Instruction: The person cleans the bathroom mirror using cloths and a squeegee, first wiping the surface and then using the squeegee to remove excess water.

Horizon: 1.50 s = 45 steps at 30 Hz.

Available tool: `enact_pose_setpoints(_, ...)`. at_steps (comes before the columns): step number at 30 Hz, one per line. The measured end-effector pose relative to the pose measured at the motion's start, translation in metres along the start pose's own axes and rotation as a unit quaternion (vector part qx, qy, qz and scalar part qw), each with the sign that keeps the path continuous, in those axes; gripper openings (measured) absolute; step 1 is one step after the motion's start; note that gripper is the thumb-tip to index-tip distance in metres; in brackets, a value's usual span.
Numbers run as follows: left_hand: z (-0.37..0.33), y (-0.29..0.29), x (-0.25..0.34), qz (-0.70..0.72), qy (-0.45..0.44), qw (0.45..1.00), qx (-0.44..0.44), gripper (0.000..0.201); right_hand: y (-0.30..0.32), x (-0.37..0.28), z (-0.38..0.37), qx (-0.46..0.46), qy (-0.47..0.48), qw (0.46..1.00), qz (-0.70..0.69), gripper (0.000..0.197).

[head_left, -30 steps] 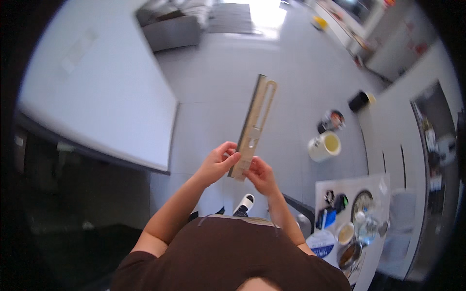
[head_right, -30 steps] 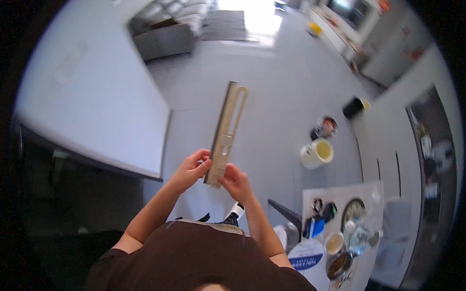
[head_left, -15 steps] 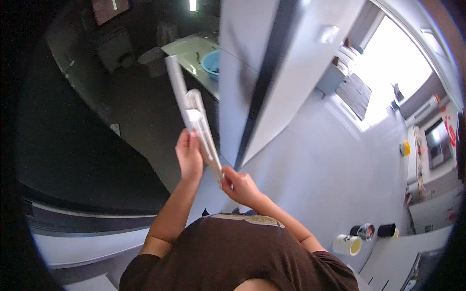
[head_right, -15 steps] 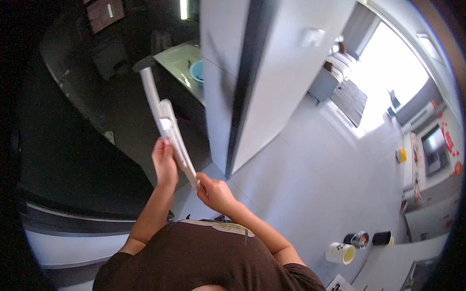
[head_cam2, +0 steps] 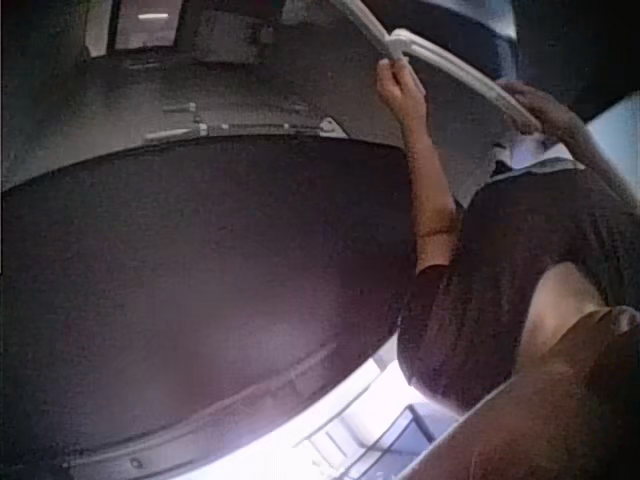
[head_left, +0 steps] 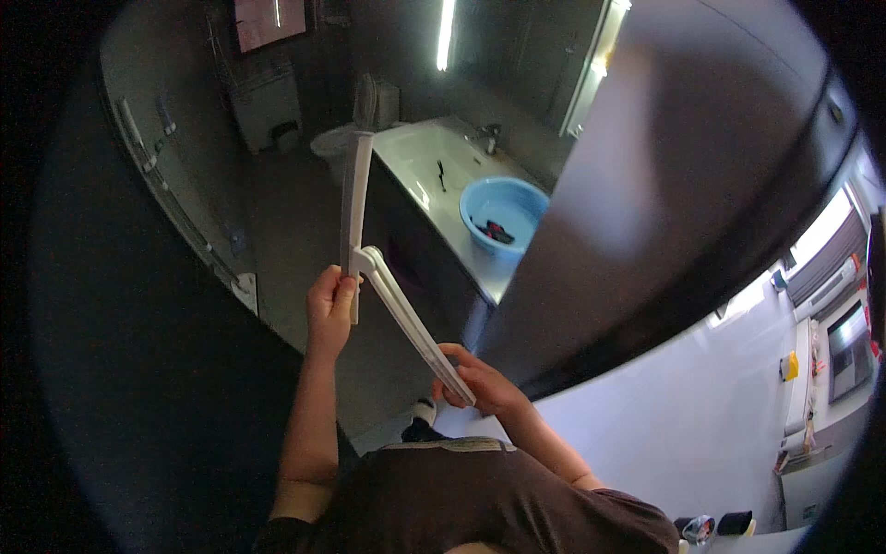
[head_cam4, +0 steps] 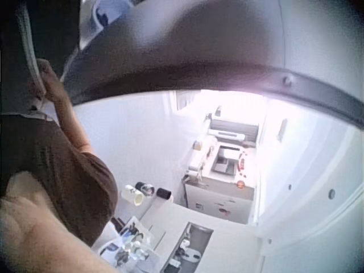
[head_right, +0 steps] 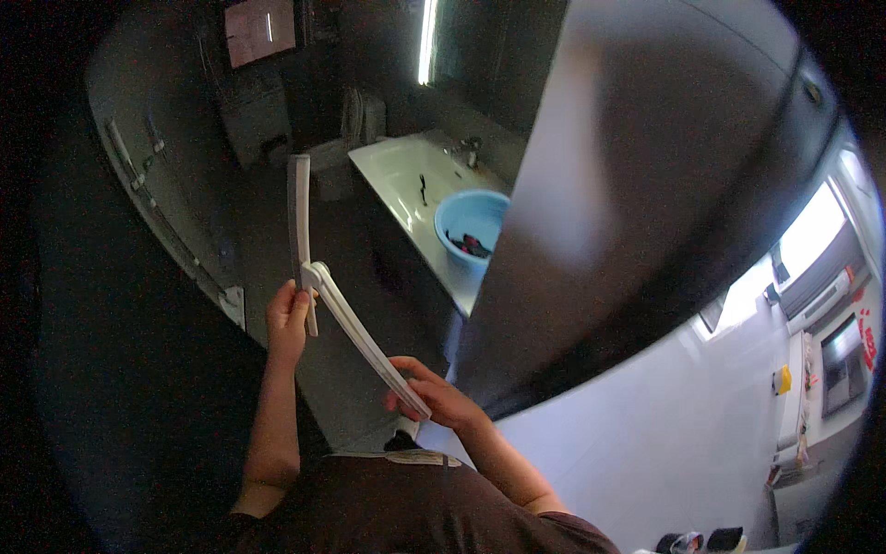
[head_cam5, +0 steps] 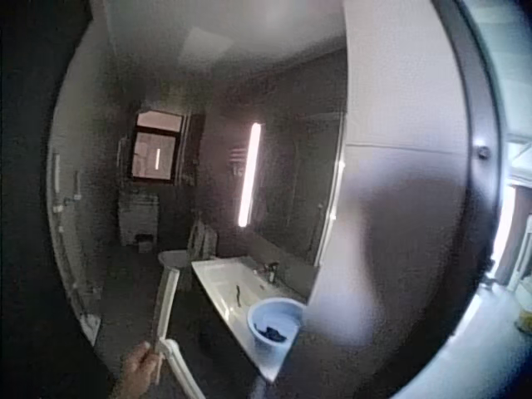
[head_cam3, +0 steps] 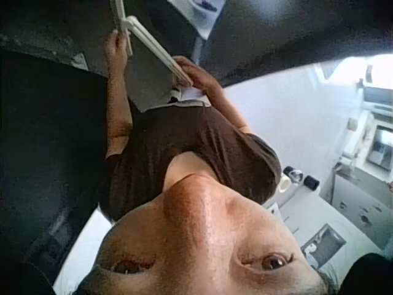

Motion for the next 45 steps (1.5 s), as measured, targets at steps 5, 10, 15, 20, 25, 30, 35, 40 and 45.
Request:
enact_pose_setpoints(5,-0.117,0.014,-0.020,-0.120,-0.162,0.977,-0.063,0.013,0.070,-0.026,-0.095,0.049,-0.061,0.996,0.033,0.044)
enact_pose_setpoints(10,-0.203,0.018,-0.038,-0.118,-0.152,0.980,0.053,0.036,0.091,-0.103,-0.166,0.081,-0.021,0.982,0.172,0.043)
enact_pose_setpoints(15,-0.249,-0.042,-0.133,0.201,0.041,0.978,-0.026,0.027,0.126,-0.125,-0.218,0.121,0.064,0.980,0.146,0.027)
enact_pose_setpoints(20,-0.325,-0.098,-0.152,0.263,0.050,0.927,-0.263,0.025,0.180,-0.201,-0.296,0.305,0.191,0.892,0.274,0.027)
enact_pose_setpoints(25,-0.410,-0.086,-0.171,0.256,0.041,0.922,-0.287,0.034,0.213,-0.292,-0.346,0.414,0.268,0.788,0.367,0.044)
enact_pose_setpoints(30,-0.492,-0.066,-0.201,0.298,0.037,0.913,-0.275,0.038,0.237,-0.388,-0.428,0.416,0.313,0.716,0.464,0.045)
enact_pose_setpoints(35,-0.538,-0.061,-0.249,0.317,0.077,0.904,-0.276,0.039,0.292,-0.510,-0.497,0.434,0.326,0.675,0.500,0.048)
enact_pose_setpoints(40,-0.579,-0.037,-0.280,0.312,0.087,0.921,-0.216,0.037,0.331,-0.598,-0.564,0.459,0.343,0.632,0.521,0.047)
enact_pose_setpoints(45,-0.613,-0.021,-0.293,0.264,0.050,0.941,-0.208,0.057,0.346,-0.681,-0.618,0.475,0.365,0.570,0.562,0.046)
Point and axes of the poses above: each hand's wrist, its own z-axis away from the middle knuckle, its own y-axis out of the back of the hand, x = y × z, the point moved 9 cm from there along -z, towards the middle knuckle, and after that the axes turned 15 degrees about z, right-handed, at the moved point
